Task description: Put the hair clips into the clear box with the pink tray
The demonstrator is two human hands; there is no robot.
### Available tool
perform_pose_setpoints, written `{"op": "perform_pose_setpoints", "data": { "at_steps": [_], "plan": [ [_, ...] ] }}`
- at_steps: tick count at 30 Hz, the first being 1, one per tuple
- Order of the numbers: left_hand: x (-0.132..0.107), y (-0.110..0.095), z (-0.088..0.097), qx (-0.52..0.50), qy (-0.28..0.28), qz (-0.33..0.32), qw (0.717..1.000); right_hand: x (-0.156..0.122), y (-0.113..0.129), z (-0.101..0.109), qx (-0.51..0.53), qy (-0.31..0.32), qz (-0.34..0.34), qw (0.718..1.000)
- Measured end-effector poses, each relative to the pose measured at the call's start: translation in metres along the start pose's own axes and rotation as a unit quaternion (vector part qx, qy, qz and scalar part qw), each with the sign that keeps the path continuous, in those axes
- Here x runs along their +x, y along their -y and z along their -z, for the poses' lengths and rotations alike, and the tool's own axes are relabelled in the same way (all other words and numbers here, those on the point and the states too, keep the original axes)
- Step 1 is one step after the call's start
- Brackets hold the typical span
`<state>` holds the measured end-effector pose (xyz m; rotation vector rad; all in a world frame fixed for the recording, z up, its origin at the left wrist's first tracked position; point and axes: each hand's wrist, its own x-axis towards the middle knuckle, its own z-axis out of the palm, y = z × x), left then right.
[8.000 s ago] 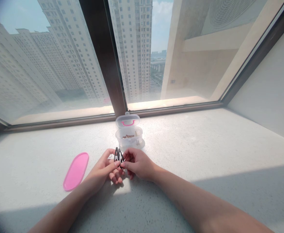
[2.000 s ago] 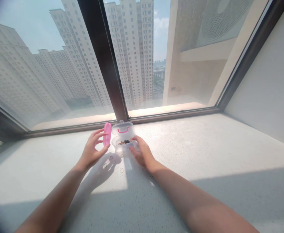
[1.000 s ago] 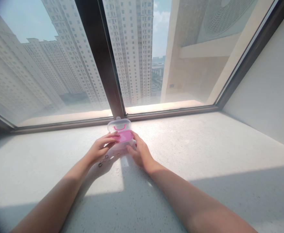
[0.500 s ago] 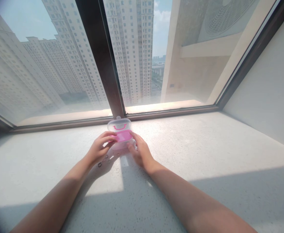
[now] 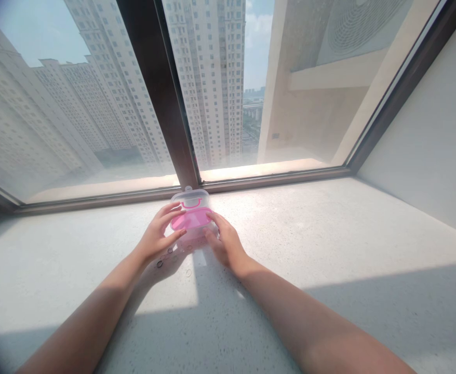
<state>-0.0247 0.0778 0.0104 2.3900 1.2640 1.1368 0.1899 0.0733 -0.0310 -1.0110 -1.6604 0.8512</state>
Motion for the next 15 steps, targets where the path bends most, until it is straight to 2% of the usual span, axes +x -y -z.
{"op": "perform_pose_setpoints", "data": {
  "at_steps": [15],
  "plan": [
    [0.0017,-0.0105,-0.0048,-0.03,-0.015,-0.007,0.999,0.0009,0.0006,-0.0003,-0.026,0.0,0.012,1.0]
  ]
}}
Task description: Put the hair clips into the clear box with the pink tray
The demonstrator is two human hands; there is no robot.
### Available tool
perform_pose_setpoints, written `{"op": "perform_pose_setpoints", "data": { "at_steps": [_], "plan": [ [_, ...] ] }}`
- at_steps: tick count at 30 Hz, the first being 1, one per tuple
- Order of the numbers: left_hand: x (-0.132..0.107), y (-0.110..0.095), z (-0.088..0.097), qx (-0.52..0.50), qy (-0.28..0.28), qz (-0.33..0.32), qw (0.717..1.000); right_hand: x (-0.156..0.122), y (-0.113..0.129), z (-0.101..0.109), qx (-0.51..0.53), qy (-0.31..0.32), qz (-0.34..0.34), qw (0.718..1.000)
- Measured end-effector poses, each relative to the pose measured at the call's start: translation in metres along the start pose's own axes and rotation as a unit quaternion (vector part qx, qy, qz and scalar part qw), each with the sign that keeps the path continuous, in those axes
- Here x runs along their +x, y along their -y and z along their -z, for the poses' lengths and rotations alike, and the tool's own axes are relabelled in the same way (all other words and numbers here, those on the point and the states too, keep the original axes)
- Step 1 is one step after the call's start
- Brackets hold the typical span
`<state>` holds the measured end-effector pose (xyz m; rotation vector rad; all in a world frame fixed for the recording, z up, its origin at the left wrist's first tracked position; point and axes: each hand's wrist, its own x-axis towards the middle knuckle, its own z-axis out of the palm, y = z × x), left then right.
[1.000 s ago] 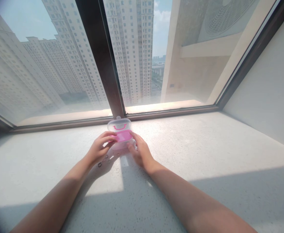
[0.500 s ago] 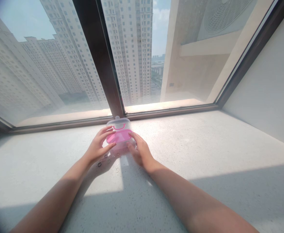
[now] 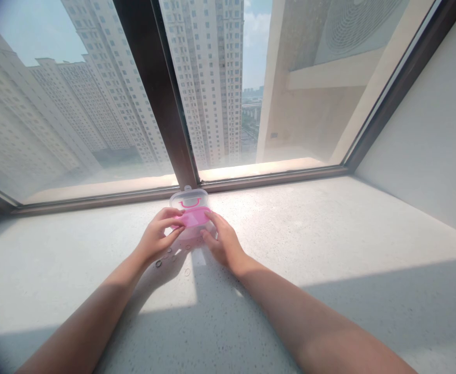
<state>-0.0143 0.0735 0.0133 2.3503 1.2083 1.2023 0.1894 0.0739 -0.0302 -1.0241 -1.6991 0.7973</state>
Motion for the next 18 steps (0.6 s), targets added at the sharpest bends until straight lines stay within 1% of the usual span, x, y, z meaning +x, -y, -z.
{"op": "perform_pose_setpoints", "data": {
  "at_steps": [7,12,18],
  "plan": [
    [0.002,-0.009,0.0,0.018,-0.009,0.012,1.0,-0.001,0.004,0.002,0.004,0.02,-0.007,1.0],
    [0.001,-0.011,0.0,0.038,-0.007,-0.022,0.999,-0.001,0.003,0.001,-0.003,0.016,0.01,1.0],
    [-0.002,-0.003,-0.004,0.054,-0.017,-0.062,0.996,0.0,0.001,0.001,-0.031,0.019,0.034,0.999]
  ]
}}
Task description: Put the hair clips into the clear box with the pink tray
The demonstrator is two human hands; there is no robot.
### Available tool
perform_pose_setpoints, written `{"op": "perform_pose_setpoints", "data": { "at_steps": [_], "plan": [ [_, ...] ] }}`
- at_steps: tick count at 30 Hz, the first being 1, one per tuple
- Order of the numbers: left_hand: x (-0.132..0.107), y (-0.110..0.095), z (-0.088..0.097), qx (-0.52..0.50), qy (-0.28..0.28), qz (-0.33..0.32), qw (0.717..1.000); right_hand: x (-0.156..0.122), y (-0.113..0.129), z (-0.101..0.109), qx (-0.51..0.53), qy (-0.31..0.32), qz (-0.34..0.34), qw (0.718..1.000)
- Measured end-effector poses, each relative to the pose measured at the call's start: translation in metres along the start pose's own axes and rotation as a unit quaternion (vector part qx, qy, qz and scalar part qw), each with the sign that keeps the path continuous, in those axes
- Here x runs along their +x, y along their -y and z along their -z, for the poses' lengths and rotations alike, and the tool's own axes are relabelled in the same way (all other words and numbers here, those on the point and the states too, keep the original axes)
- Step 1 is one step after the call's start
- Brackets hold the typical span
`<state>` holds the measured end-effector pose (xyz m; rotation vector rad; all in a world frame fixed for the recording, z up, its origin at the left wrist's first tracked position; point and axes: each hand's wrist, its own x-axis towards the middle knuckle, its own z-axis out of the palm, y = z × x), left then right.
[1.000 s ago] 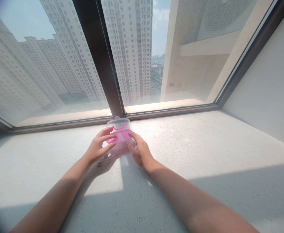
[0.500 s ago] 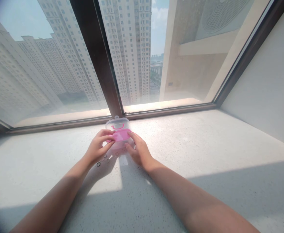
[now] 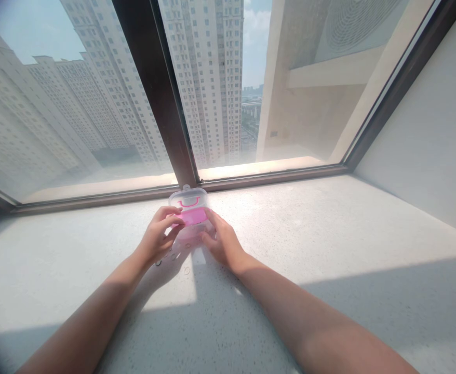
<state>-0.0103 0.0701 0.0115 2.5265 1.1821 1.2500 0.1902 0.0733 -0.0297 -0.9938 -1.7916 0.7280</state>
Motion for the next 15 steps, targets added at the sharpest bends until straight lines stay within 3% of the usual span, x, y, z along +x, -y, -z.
{"op": "perform_pose_setpoints", "data": {
  "at_steps": [15],
  "plan": [
    [-0.003,0.004,-0.0058,0.028,-0.029,-0.015,0.999,-0.002,0.0031,0.0006,-0.043,0.009,0.033,0.999]
  ]
}}
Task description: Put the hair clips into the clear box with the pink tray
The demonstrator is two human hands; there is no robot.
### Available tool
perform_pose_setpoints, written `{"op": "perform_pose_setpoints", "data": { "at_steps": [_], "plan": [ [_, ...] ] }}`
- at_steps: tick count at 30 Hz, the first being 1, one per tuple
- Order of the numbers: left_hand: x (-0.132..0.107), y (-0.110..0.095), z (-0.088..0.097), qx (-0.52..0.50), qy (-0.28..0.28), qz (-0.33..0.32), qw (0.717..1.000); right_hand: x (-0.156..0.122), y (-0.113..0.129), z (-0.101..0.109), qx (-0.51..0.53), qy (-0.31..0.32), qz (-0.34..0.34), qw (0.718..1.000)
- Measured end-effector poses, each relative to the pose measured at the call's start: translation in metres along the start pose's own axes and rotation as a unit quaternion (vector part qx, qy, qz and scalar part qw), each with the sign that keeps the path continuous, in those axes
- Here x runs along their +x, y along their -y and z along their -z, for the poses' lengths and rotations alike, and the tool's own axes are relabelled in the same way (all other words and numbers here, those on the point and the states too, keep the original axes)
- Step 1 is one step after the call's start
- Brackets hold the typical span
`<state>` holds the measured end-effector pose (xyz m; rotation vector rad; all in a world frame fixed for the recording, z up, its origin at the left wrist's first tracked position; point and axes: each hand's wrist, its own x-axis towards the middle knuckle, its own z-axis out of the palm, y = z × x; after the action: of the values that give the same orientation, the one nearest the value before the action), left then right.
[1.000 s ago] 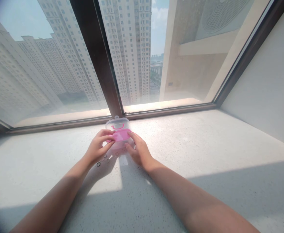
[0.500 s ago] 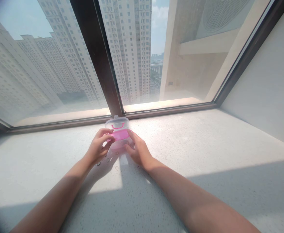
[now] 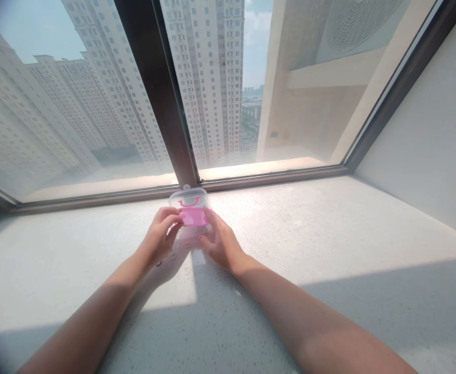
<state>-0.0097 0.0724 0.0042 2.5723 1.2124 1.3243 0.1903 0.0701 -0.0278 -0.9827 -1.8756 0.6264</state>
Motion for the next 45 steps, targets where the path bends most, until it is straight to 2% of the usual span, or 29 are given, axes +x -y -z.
{"op": "perform_pose_setpoints", "data": {
  "at_steps": [12,21,27,32,38,45],
  "plan": [
    [-0.005,0.003,0.008,0.008,0.03,0.016,0.999,-0.002,0.001,-0.001,-0.006,0.006,-0.006,1.0],
    [-0.005,-0.001,0.005,-0.006,0.033,-0.003,0.999,-0.002,0.0,-0.002,-0.006,0.009,-0.01,1.0],
    [-0.005,-0.003,0.007,-0.033,0.047,0.01,0.998,-0.001,0.002,-0.001,-0.001,0.006,-0.003,1.0],
    [-0.004,0.001,0.009,-0.036,0.018,0.057,0.998,-0.001,0.002,0.0,0.003,0.005,0.001,1.0],
    [-0.008,0.009,0.005,0.037,0.11,0.064,0.991,-0.002,0.0,-0.001,0.01,0.008,-0.012,1.0],
    [-0.007,0.006,0.006,0.119,0.18,0.048,0.975,-0.001,0.0,-0.002,0.029,0.013,-0.017,0.999]
  ]
}}
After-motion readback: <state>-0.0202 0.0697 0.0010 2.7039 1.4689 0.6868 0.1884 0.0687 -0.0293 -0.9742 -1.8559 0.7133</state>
